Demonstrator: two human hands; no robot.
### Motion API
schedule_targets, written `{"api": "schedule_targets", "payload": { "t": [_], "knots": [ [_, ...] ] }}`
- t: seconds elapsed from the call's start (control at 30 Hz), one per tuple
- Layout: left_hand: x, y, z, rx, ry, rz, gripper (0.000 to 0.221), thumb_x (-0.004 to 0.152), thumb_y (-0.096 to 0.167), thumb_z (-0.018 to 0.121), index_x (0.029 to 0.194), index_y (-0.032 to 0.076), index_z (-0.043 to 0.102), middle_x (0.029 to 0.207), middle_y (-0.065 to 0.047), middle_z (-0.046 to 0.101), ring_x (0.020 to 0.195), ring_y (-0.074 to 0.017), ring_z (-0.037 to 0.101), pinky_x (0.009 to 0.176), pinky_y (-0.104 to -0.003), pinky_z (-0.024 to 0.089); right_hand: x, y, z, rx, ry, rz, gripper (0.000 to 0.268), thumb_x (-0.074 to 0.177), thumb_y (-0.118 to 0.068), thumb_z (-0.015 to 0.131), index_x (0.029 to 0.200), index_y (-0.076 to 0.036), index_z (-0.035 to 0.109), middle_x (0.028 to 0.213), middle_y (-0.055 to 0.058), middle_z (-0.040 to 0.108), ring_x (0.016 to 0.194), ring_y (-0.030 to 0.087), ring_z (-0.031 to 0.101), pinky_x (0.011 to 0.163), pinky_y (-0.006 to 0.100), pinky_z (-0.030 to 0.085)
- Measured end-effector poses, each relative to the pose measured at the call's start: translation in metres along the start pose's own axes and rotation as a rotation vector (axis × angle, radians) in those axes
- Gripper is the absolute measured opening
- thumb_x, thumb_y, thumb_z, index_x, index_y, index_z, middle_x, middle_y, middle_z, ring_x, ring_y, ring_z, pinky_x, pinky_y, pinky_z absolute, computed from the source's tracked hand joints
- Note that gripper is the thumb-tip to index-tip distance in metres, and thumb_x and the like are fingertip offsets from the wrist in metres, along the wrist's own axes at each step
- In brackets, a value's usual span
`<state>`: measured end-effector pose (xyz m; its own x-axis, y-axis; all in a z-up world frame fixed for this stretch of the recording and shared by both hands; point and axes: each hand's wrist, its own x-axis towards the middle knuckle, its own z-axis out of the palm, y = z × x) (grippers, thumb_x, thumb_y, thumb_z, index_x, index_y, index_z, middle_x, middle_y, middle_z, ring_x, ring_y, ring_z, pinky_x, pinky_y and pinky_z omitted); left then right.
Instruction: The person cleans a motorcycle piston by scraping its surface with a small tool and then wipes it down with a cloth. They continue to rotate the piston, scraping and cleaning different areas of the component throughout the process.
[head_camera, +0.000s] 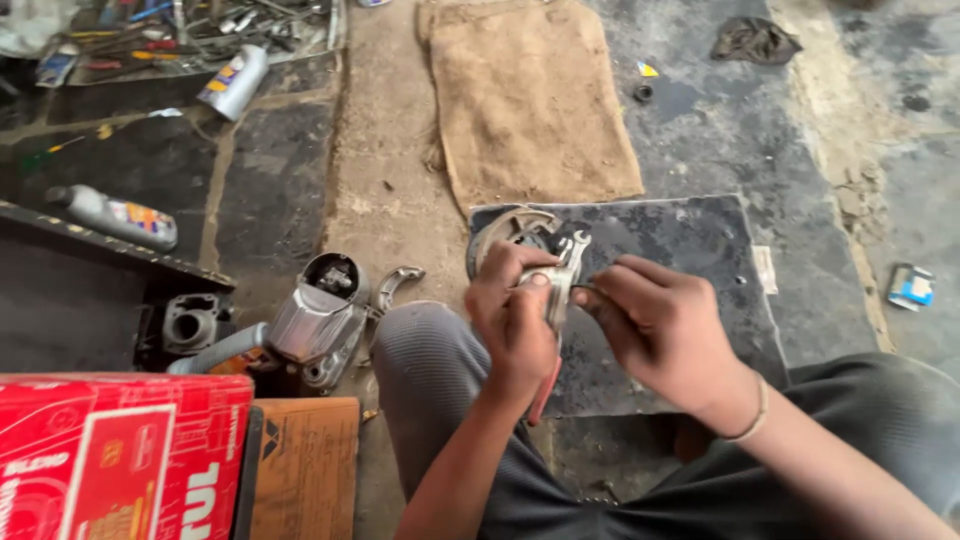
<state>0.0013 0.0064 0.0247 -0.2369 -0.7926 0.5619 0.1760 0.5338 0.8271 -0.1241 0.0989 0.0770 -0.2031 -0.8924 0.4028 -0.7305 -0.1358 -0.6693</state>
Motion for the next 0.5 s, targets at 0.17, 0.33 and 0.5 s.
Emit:
{"api": "schedule_targets", "payload": {
  "t": [0.17, 0.33, 0.5],
  "knots": [
    [0.002, 0.004, -0.004, 0.010, -0.010, 0.049, 0.020, 0.087, 0.008, 0.048, 0.087, -0.005, 0.064, 0.083, -0.013, 0.061, 0.073, -0.0221, 0.059, 0.067, -0.036, 0.047, -0.006, -0.007, -0.002, 0.038, -0.048, -0.206, 0.009, 0.082, 0.001, 0.070, 0.089, 0.000, 0.064, 0.074, 0.013, 0.055, 0.060, 0.029, 0.059, 0.052, 0.040, 0.045],
    [0.001, -0.001, -0.004, -0.019, -0.031, 0.015, 0.021, 0.087, 0.008, 0.048, 0.086, -0.005, 0.064, 0.081, -0.013, 0.061, 0.070, -0.0217, 0.057, 0.064, -0.036, 0.045, -0.001, 0.003, 0.001, -0.004, -0.011, -0.120, 0.011, 0.085, -0.002, 0.074, 0.083, 0.001, 0.064, 0.068, 0.013, 0.053, 0.053, 0.027, 0.054, 0.049, 0.040, 0.042],
    [0.002, -0.002, -0.006, 0.004, -0.048, 0.104, 0.019, 0.091, 0.008, 0.047, 0.087, -0.005, 0.060, 0.086, -0.013, 0.064, 0.075, -0.0200, 0.062, 0.067, -0.035, 0.049, -0.006, -0.016, -0.001, 0.036, -0.068, -0.238, 0.008, 0.083, -0.002, 0.073, 0.085, 0.001, 0.066, 0.067, 0.013, 0.054, 0.054, 0.027, 0.056, 0.048, 0.040, 0.042]
  ]
}}
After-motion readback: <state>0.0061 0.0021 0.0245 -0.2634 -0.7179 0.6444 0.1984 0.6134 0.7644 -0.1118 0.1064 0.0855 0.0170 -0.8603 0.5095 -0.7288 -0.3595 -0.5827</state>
